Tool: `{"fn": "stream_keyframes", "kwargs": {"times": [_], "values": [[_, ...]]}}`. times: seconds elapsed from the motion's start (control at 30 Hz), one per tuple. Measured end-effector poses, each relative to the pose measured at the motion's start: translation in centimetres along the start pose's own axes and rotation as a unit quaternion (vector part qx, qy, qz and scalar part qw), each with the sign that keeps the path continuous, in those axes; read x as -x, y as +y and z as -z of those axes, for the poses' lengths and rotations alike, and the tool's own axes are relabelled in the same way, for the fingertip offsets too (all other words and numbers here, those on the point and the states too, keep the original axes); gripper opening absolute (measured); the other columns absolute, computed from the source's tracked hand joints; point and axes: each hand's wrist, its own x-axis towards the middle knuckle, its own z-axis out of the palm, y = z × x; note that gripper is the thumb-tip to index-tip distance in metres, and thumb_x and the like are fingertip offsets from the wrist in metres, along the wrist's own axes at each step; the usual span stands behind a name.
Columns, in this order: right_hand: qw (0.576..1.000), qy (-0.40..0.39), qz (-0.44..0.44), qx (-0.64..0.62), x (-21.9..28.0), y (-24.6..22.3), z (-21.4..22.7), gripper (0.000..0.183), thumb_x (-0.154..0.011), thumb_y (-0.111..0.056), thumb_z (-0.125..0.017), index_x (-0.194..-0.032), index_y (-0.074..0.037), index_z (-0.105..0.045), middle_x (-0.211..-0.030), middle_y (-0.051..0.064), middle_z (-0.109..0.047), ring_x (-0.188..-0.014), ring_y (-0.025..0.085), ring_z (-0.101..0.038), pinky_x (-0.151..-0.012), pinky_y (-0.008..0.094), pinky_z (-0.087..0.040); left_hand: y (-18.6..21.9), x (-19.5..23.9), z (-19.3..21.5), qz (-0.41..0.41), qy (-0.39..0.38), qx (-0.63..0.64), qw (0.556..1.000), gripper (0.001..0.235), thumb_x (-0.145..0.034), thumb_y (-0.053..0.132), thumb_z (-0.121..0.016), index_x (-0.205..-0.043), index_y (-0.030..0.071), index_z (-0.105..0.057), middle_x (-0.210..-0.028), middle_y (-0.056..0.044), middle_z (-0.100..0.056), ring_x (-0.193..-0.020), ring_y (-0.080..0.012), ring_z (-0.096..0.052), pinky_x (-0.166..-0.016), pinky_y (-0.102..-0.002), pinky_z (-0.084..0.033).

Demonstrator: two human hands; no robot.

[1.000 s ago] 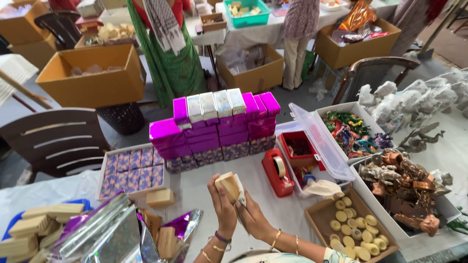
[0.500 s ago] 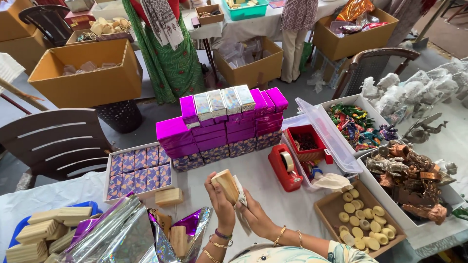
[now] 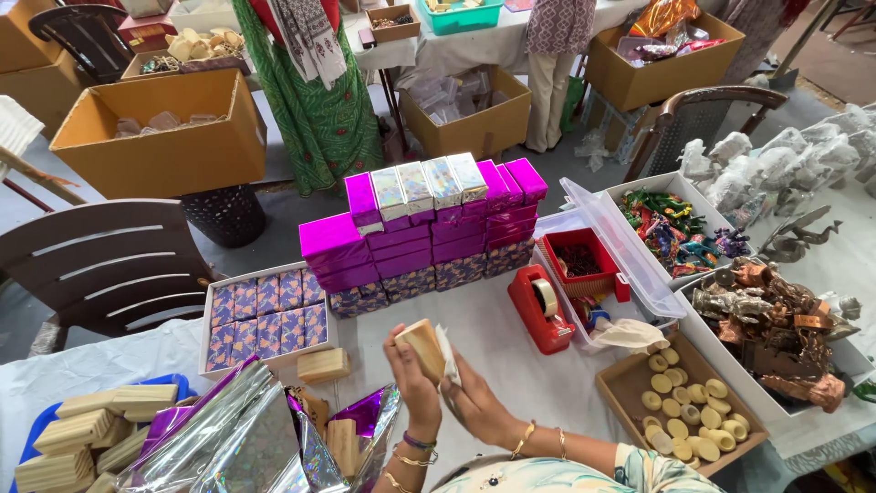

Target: The person picks up small rectangular wooden blocks from a tray and wipes them with a white cloth. They handle the blocks one at a time, turning them over to clean multiple sides before placing them back on the table.

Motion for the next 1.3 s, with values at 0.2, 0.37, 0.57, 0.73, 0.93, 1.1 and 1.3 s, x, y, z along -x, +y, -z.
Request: {"fn": "stream_keyframes", "kwargs": {"times": [0.2,0.37,0.57,0.73,0.93,1.1,1.3], "values": [[0.998,-0.058,-0.021,-0.007,-2.5,-2.8,-0.1,0.064,-0.105,-0.025,-0.049,-0.158,0.002,-0.027,-0.15,0.024,-0.052,-0.14,0.032,-0.05,-0.115,0.039,-0.037,-0.2,0.7,1.3,0.003,0.028,0.035,0.999,0.044,-0.11,0.039,-0.031,-0.141,0.011,-0.044,-0.134,-0.008,-0.049,-0.124,-0.0185,-0.05,-0.107,-0.033,-0.04],[0.997,-0.051,-0.048,-0.041,-2.1,-2.4,-1.8,0.066,-0.103,-0.028,-0.05,-0.159,0.0,-0.027,-0.148,0.024,-0.054,-0.138,0.032,-0.05,-0.114,0.039,-0.038,0.5,0.1,2.5,0.043,0.018,0.078,0.996,0.043,-0.108,0.038,-0.032,-0.14,0.012,-0.044,-0.13,-0.008,-0.052,-0.12,-0.0189,-0.052,-0.103,-0.033,-0.043],[0.999,-0.052,-0.014,0.011,-1.1,-2.5,-2.5,0.067,-0.104,-0.029,-0.052,-0.159,0.0,-0.025,-0.152,0.023,-0.05,-0.142,0.029,-0.048,-0.115,0.038,-0.036,0.1,0.1,3.5,0.025,0.025,0.064,0.997,0.042,-0.11,0.038,-0.032,-0.14,0.011,-0.045,-0.128,-0.009,-0.052,-0.118,-0.019,-0.053,-0.102,-0.033,-0.045],[0.996,-0.024,-0.08,-0.038,-1.7,-3.2,-2.6,0.066,-0.102,-0.031,-0.049,-0.158,-0.001,-0.03,-0.144,0.023,-0.058,-0.133,0.033,-0.056,-0.112,0.039,-0.042,0.6,1.1,2.9,0.072,-0.004,0.073,0.995,0.042,-0.107,0.038,-0.032,-0.14,0.013,-0.043,-0.13,-0.008,-0.051,-0.119,-0.0181,-0.052,-0.101,-0.033,-0.045],[0.998,-0.011,0.002,0.058,-0.6,-0.4,-3.3,0.064,-0.107,-0.026,-0.048,-0.159,0.004,-0.025,-0.156,0.026,-0.045,-0.146,0.033,-0.042,-0.117,0.04,-0.032,-1.6,0.3,3.6,-0.02,0.019,0.002,1.0,0.044,-0.111,0.04,-0.031,-0.139,0.01,-0.044,-0.132,-0.01,-0.05,-0.124,-0.0206,-0.051,-0.106,-0.033,-0.041],[0.998,0.003,-0.065,0.003,-3.9,-3.6,-2.0,0.067,-0.104,-0.031,-0.045,-0.16,-0.002,-0.024,-0.15,0.025,-0.052,-0.14,0.034,-0.052,-0.114,0.038,-0.039,-3.5,1.2,3.0,0.006,-0.05,0.014,0.999,0.041,-0.11,0.039,-0.034,-0.138,0.011,-0.044,-0.129,-0.01,-0.05,-0.116,-0.0186,-0.051,-0.102,-0.033,-0.043],[0.998,0.02,0.025,0.061,-1.9,-2.3,-4.1,0.068,-0.108,-0.029,-0.045,-0.163,-0.001,-0.016,-0.162,0.029,-0.035,-0.151,0.038,-0.036,-0.119,0.042,-0.03,-0.5,-1.0,3.9,0.002,-0.028,0.021,0.999,0.04,-0.11,0.038,-0.034,-0.138,0.011,-0.044,-0.128,-0.009,-0.05,-0.116,-0.017,-0.051,-0.102,-0.031,-0.042]]}}
